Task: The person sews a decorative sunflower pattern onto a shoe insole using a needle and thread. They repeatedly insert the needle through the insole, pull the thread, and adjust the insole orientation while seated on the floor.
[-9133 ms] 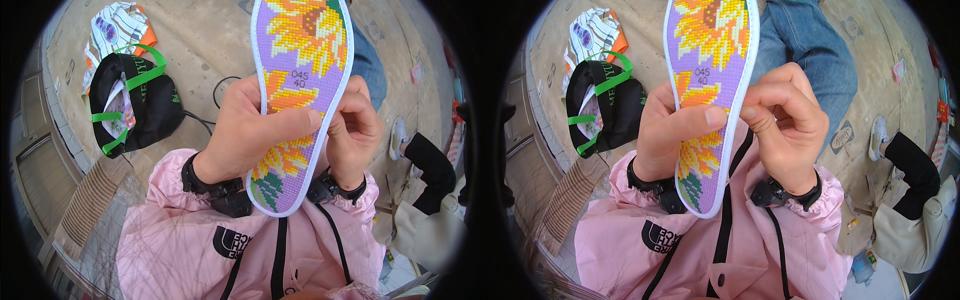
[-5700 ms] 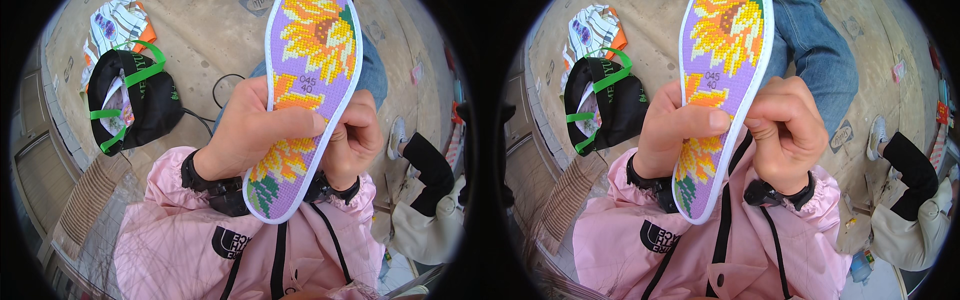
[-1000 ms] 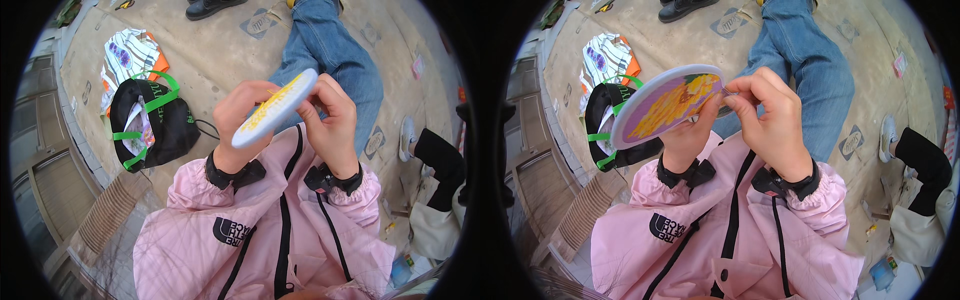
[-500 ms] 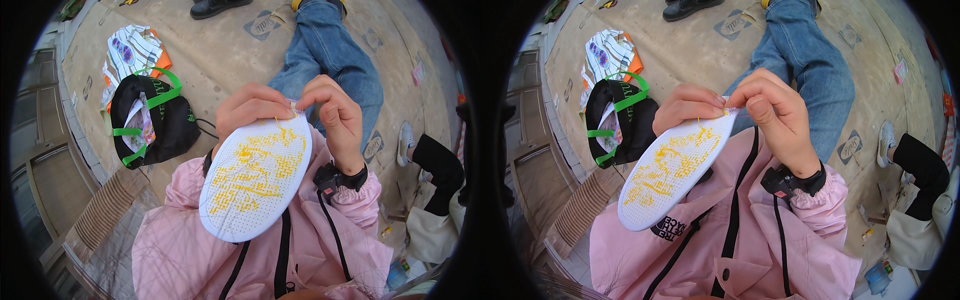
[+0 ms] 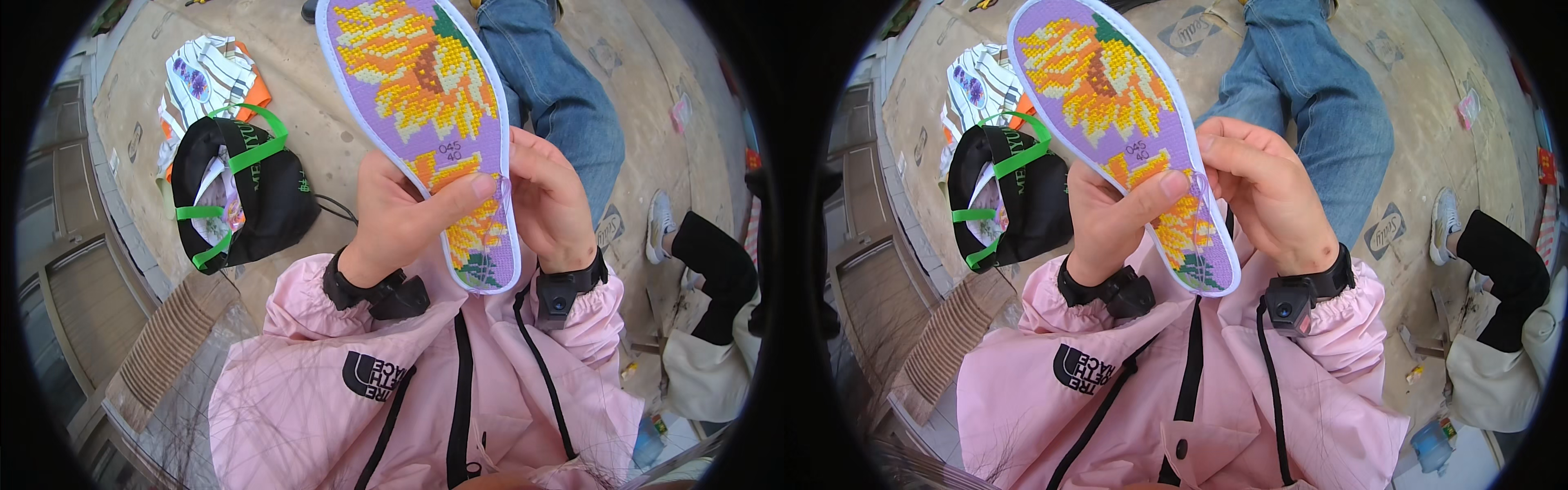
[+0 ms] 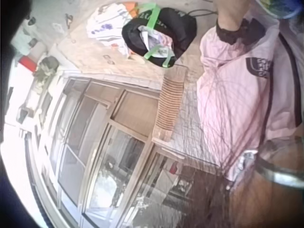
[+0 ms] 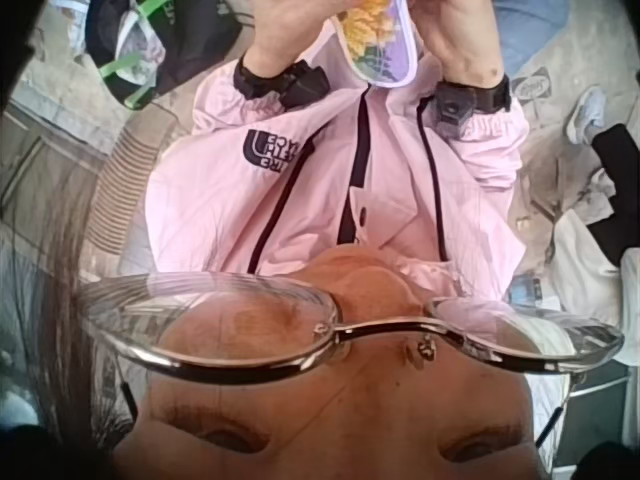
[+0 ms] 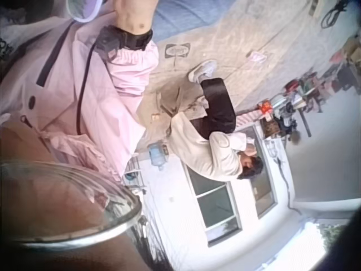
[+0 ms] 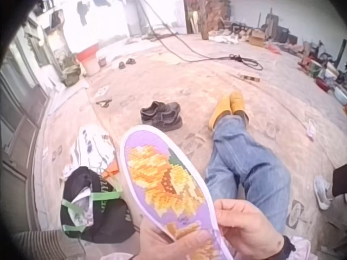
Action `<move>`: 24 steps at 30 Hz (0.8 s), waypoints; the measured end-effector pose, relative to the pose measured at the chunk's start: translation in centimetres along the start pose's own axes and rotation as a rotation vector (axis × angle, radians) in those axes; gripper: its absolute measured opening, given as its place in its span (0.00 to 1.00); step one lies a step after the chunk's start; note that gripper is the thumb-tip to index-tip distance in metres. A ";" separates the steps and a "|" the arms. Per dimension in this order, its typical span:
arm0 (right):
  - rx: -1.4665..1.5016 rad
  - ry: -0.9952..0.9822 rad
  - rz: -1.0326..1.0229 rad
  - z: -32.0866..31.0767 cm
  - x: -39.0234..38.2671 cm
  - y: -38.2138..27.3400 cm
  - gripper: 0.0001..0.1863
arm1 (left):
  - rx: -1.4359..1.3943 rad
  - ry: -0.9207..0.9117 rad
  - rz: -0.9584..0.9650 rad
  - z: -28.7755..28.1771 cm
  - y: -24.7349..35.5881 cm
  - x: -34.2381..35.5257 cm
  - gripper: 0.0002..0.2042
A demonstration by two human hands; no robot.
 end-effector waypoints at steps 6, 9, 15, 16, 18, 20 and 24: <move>0.222 0.092 -0.041 -0.4 0.6 0.3 0.09 | -0.046 0.013 0.021 0.7 0.2 -0.2 0.11; 0.434 0.021 -0.155 -2.9 2.3 0.0 0.10 | -0.063 0.021 -0.010 0.8 0.6 -0.2 0.11; 0.575 -0.124 -0.238 -7.4 0.6 -4.8 0.09 | -0.139 0.083 -0.120 -0.1 1.2 -0.2 0.09; 0.356 -0.049 -0.326 -9.1 0.3 -5.6 0.10 | -0.176 0.100 -0.119 -0.1 1.4 -0.2 0.09; -0.086 0.300 -0.560 -12.7 -1.9 -7.5 0.09 | -0.276 0.103 -0.121 -0.8 2.3 -0.3 0.09; -0.356 0.537 -0.730 -14.9 -4.5 -9.5 0.07 | -0.293 0.133 -0.119 -1.2 2.5 -0.1 0.10; -0.569 0.617 -0.825 -14.9 -5.8 -10.1 0.05 | -0.266 0.207 -0.218 0.2 1.4 -0.1 0.09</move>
Point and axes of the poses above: each hand's wrist, its own x-axis towards the middle knuckle, its own z-axis out of the palm, y = z × x, the point moved 4 cm from there along x, towards the middle knuckle, and after that the axes turned 5 degrees about -z, right-handed, at the moved point
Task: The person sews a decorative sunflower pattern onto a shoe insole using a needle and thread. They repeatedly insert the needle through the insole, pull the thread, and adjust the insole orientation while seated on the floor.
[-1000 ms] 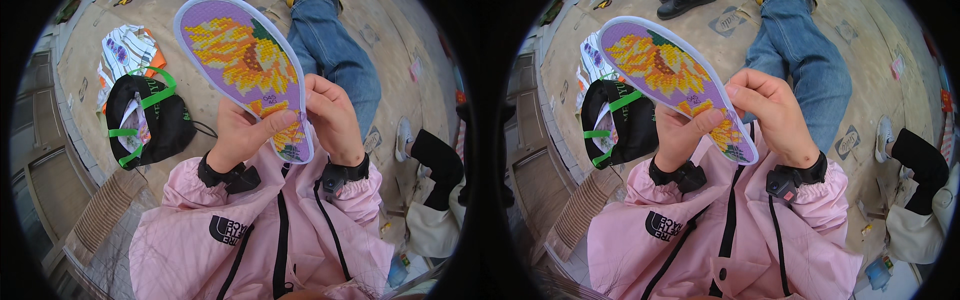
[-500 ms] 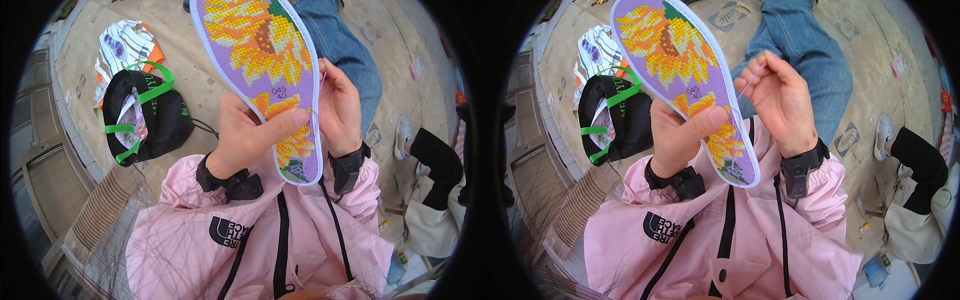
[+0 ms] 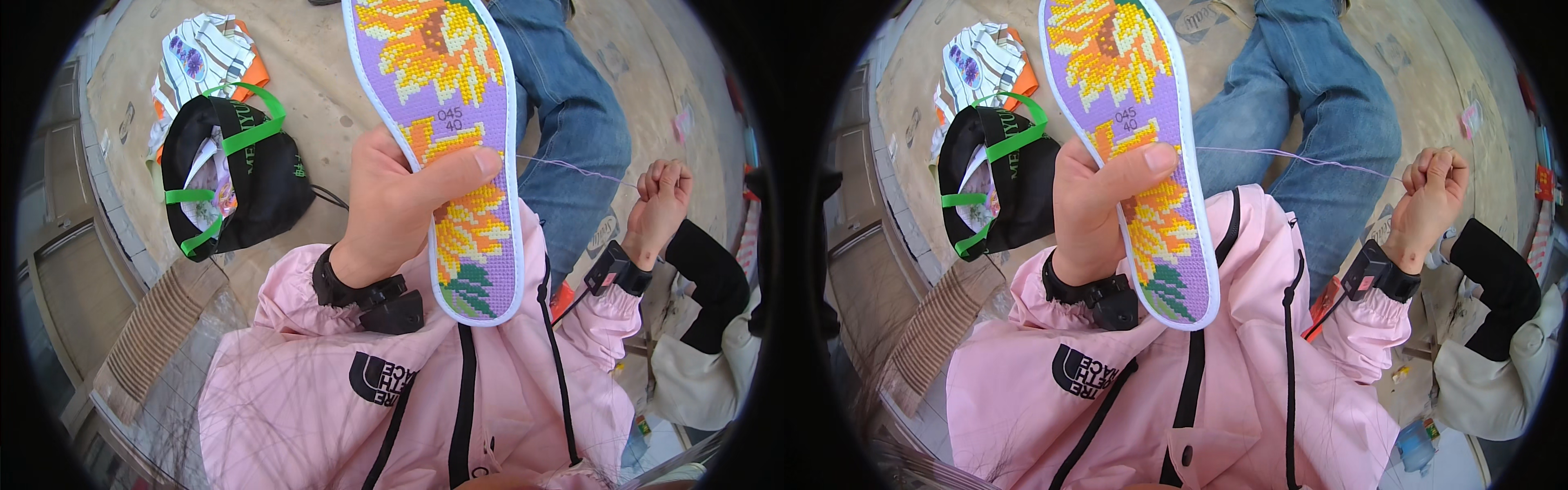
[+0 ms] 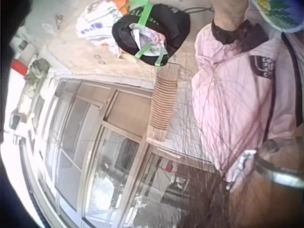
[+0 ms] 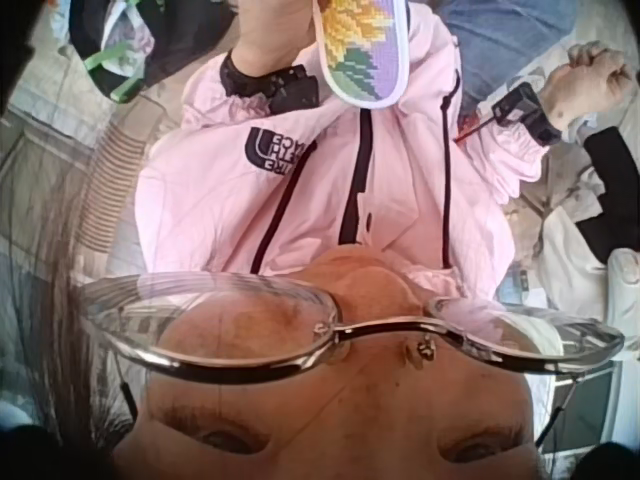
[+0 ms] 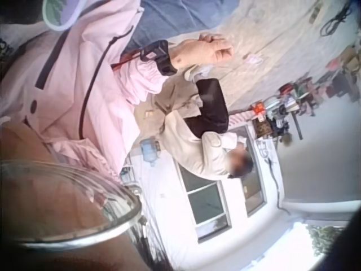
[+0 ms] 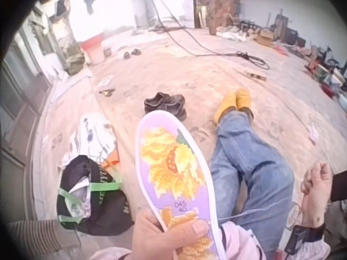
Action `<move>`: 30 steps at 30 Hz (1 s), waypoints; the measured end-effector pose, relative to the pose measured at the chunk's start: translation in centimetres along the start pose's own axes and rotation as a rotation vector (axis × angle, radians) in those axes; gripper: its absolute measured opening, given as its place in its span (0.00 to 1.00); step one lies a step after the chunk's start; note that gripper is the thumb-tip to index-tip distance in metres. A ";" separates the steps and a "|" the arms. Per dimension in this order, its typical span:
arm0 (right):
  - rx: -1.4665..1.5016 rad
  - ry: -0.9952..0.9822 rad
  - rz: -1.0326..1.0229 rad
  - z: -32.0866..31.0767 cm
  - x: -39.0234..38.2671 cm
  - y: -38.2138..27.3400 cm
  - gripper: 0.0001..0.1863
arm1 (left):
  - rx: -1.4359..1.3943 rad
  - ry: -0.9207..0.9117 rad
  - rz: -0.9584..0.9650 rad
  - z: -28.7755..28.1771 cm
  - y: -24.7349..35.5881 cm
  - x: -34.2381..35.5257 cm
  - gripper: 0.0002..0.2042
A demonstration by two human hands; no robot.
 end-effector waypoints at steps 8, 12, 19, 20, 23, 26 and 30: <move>0.017 -0.533 -0.002 12.5 -8.0 -3.8 0.04 | 0.038 -0.129 -0.062 0.6 -0.4 -0.3 0.09; 0.084 -0.621 -0.016 14.4 -9.3 -4.5 0.03 | 0.032 -0.142 -0.059 0.5 -0.9 -0.4 0.09; 0.086 -0.645 -0.048 14.3 -9.3 -4.6 0.04 | -0.057 -0.166 -0.058 0.7 -1.0 -0.4 0.09; 0.084 -0.645 -0.045 14.3 -9.3 -4.6 0.04 | -0.061 -0.166 -0.059 0.7 -1.0 -0.4 0.09; 0.092 -0.659 -0.081 14.3 -9.3 -4.6 0.04 | -0.072 -0.174 -0.076 0.6 -1.2 -0.4 0.09; 0.104 -0.652 -0.091 14.4 -9.4 -4.6 0.04 | -0.087 -0.197 -0.109 0.4 -1.5 -0.3 0.10; 0.106 -0.657 -0.149 14.4 -9.4 -4.3 0.03 | -0.134 -0.212 -0.158 0.4 -1.6 -0.3 0.11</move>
Point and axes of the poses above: each hand's wrist, its own x-axis towards the middle knuckle, its own z-axis out of the palm, y = z × x, the point moved 4 cm from there along x, towards the middle knuckle, and after that the axes turned 5 degrees about -z, right-handed, at the moved point
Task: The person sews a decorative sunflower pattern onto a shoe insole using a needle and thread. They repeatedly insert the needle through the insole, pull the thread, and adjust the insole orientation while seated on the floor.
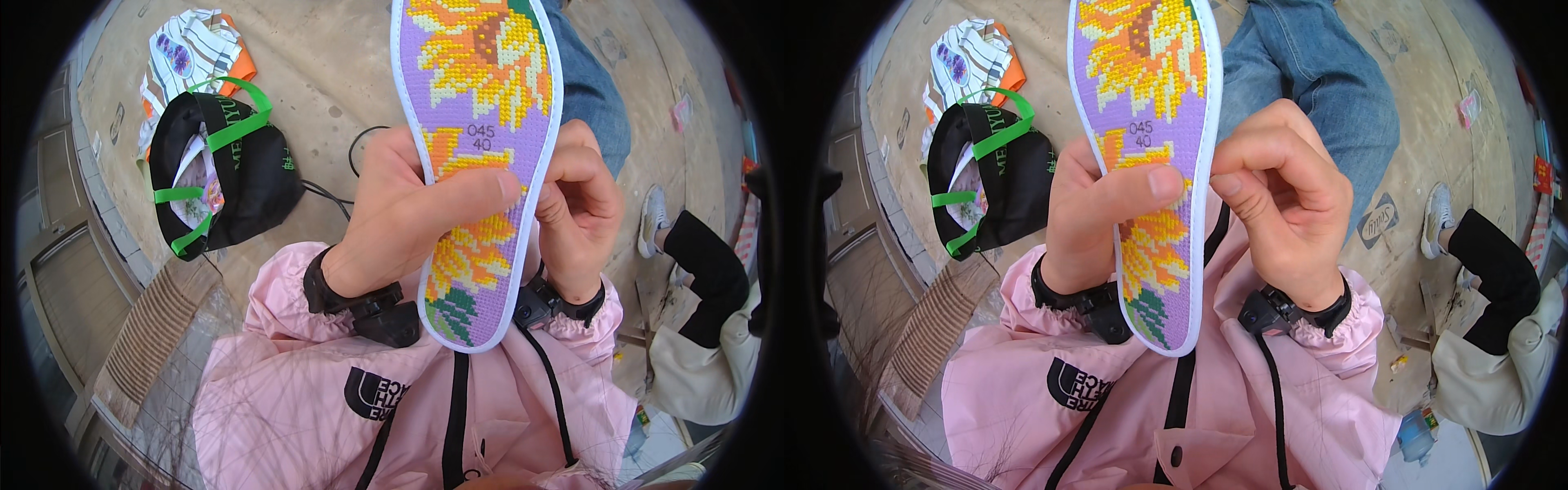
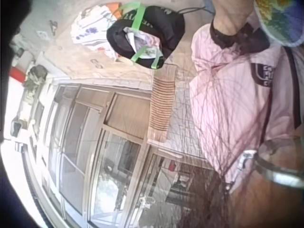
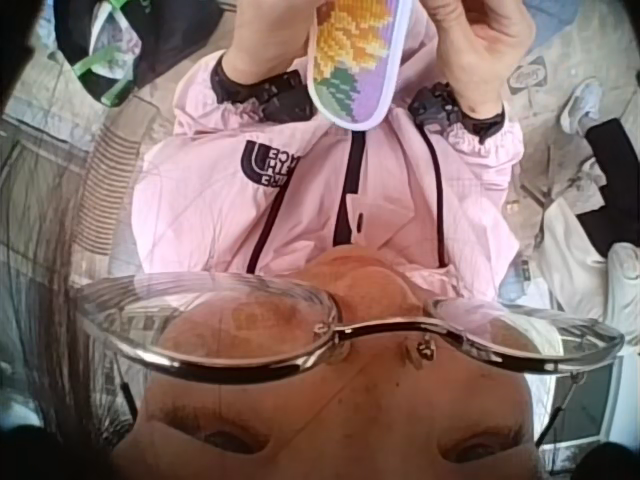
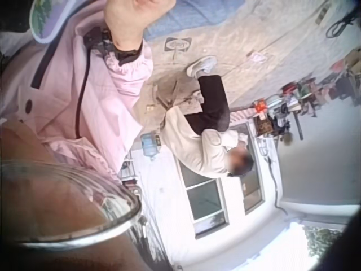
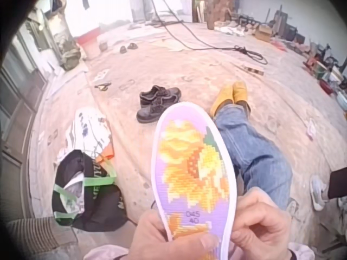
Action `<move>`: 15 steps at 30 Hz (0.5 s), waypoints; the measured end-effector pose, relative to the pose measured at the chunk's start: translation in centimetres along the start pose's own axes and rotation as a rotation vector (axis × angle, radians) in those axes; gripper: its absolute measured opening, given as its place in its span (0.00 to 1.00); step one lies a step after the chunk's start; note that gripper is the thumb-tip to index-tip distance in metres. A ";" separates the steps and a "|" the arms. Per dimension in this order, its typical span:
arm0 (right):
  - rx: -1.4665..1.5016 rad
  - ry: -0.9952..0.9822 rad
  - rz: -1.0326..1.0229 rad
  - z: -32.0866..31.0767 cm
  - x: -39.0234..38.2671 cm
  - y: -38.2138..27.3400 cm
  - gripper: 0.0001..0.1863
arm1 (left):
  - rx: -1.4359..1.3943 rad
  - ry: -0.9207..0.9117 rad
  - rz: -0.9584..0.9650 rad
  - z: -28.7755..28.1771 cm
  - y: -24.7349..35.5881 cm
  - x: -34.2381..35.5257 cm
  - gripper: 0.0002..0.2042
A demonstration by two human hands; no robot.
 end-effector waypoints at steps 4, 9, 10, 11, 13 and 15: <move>0.010 0.015 -0.020 0.1 -0.1 0.2 0.03 | -0.023 0.006 -0.029 0.0 -0.2 0.0 0.11; 0.020 0.042 -0.008 0.4 -0.2 0.2 0.03 | -0.006 0.024 -0.020 0.1 -0.2 0.0 0.11; 0.029 0.048 -0.013 0.4 -0.2 0.2 0.03 | -0.002 0.024 -0.018 0.1 -0.2 0.0 0.11; 0.038 0.055 -0.018 0.5 -0.3 0.3 0.03 | -0.009 0.023 -0.017 0.1 -0.2 0.0 0.11; 0.059 0.048 -0.021 0.5 -0.2 0.4 0.03 | -0.022 0.021 -0.015 0.3 -0.1 -0.1 0.11; 0.073 0.034 -0.028 0.5 -0.2 0.5 0.03 | -0.030 0.018 -0.030 0.3 -0.1 -0.1 0.11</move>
Point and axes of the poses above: each hand's wrist, its own x-axis towards the middle knuckle, its own z-axis out of the palm, y = z × x, the point moved 4 cm from there along x, towards the middle knuckle, and after that the axes turned 5 degrees about -z, right-handed, at the moved point
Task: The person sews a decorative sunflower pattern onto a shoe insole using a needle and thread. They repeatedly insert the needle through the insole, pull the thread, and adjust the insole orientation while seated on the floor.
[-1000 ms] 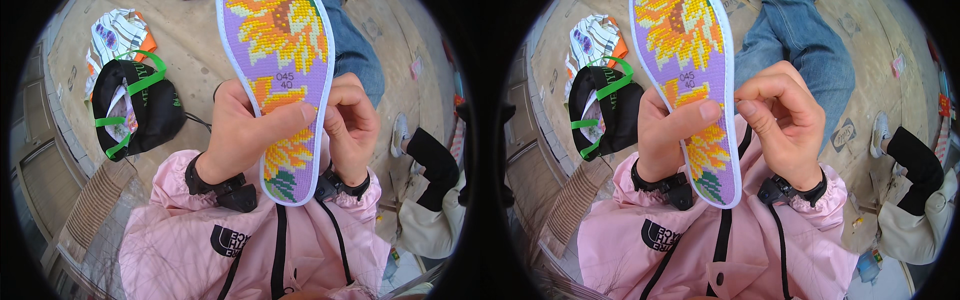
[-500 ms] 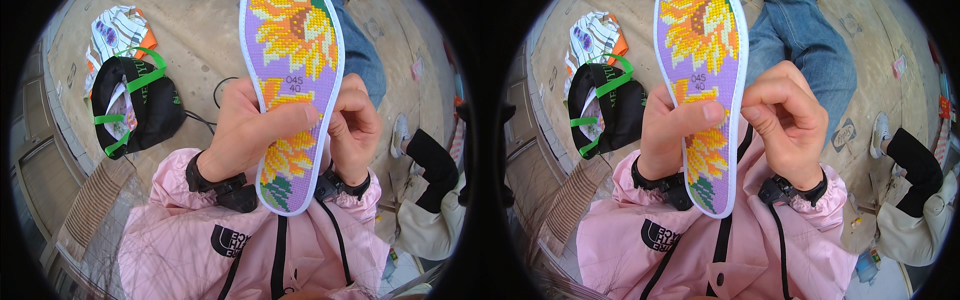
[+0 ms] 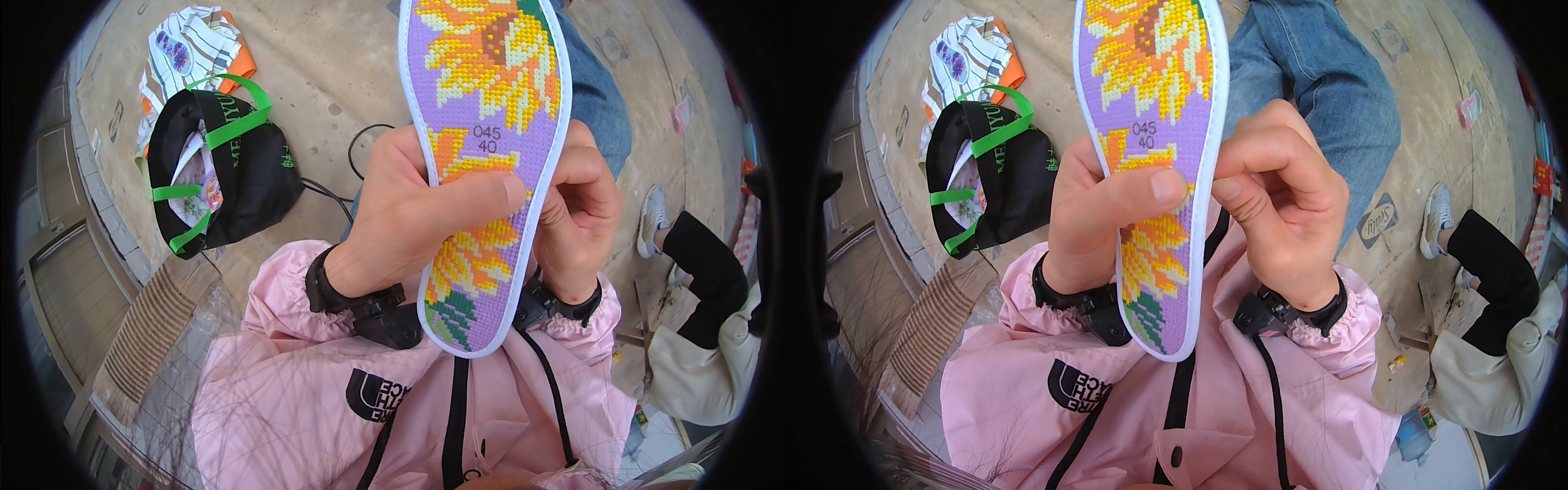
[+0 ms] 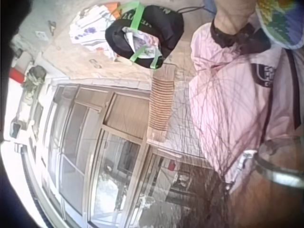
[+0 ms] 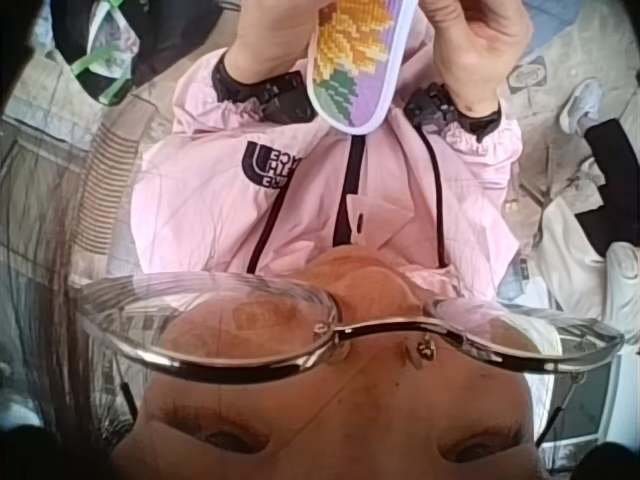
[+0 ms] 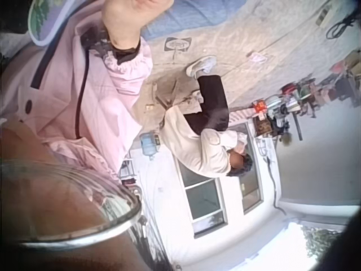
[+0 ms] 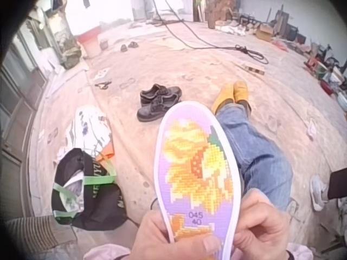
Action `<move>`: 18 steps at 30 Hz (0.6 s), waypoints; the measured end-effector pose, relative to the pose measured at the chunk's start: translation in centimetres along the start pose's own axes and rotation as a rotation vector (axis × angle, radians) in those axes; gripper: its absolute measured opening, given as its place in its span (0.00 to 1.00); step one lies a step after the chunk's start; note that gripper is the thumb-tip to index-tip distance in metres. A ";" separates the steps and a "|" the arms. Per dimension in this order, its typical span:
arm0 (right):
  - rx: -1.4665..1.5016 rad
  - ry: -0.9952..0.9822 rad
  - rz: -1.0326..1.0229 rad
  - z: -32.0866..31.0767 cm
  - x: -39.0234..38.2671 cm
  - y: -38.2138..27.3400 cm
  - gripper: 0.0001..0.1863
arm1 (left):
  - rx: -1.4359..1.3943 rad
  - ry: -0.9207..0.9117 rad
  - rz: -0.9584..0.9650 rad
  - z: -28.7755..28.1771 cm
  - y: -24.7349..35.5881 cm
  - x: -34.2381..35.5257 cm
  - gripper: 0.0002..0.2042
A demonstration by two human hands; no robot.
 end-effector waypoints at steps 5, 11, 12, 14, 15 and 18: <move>0.048 -0.010 0.010 0.1 0.0 0.2 0.03 | -0.043 -0.003 -0.016 0.2 0.0 -0.1 0.12; 0.143 0.016 0.051 0.4 -0.2 0.4 0.04 | -0.019 0.022 0.015 0.3 -0.1 0.0 0.13; 0.148 0.015 0.047 0.4 -0.2 0.4 0.03 | 0.011 0.080 0.055 0.9 -0.2 0.1 0.12; 0.140 -0.001 0.031 0.3 0.0 0.5 0.04 | 0.020 0.088 0.073 1.0 -0.3 0.2 0.13; 0.141 -0.003 0.040 0.3 0.0 0.5 0.05 | -0.001 0.036 0.051 0.5 -0.2 0.2 0.13; 0.169 0.059 0.188 0.3 0.0 0.2 0.08 | 0.094 0.045 0.011 -0.2 0.4 0.2 0.14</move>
Point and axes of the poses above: each hand's wrist, its own x-axis towards the middle knuckle, its own z-axis out of the palm, y = z × x, the point moved 4 cm from there along x, towards the middle knuckle, and after that the axes turned 5 degrees about -z, right-handed, at the moved point
